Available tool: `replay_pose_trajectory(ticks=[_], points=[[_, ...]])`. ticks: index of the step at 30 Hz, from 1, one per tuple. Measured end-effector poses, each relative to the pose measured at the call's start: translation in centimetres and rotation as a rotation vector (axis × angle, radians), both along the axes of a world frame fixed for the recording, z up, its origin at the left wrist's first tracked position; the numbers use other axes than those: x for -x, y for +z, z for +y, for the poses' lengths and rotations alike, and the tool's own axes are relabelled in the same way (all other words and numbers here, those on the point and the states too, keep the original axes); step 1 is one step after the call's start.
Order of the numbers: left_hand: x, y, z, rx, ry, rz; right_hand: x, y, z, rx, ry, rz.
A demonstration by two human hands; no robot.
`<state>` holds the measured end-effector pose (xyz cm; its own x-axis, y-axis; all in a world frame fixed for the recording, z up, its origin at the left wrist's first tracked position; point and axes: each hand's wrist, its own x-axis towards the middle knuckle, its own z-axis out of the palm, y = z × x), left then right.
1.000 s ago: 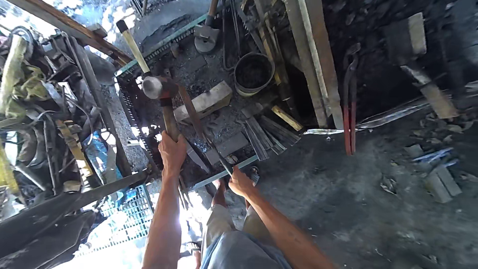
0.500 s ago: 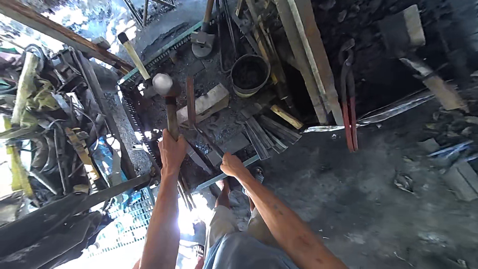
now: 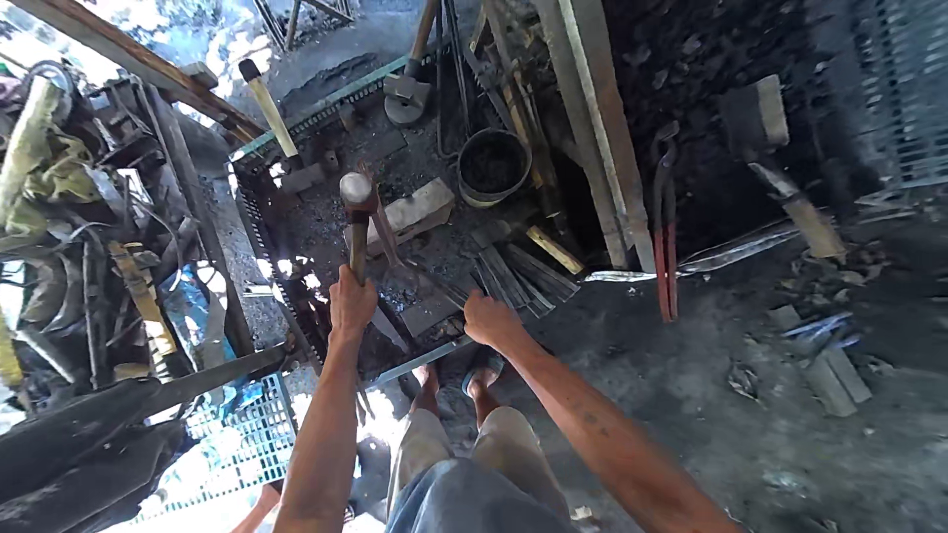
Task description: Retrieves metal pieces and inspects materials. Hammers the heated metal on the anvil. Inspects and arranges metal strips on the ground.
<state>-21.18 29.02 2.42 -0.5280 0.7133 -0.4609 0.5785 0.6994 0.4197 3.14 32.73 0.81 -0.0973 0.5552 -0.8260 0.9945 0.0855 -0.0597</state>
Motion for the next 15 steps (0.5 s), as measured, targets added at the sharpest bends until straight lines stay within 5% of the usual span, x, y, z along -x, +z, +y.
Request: replay_pose_trajectory(ticks=[6, 15], points=[[0.6, -4.4, 1.7, 0.259, -0.068, -0.048, -0.4, 1.3, -0.2, 0.030, 0.058, -0.057], [-0.5, -6.0, -0.4, 0.257, -0.111, -0.023, 0.3, 3.3, 1.8, -0.034, 0.128, -0.148]])
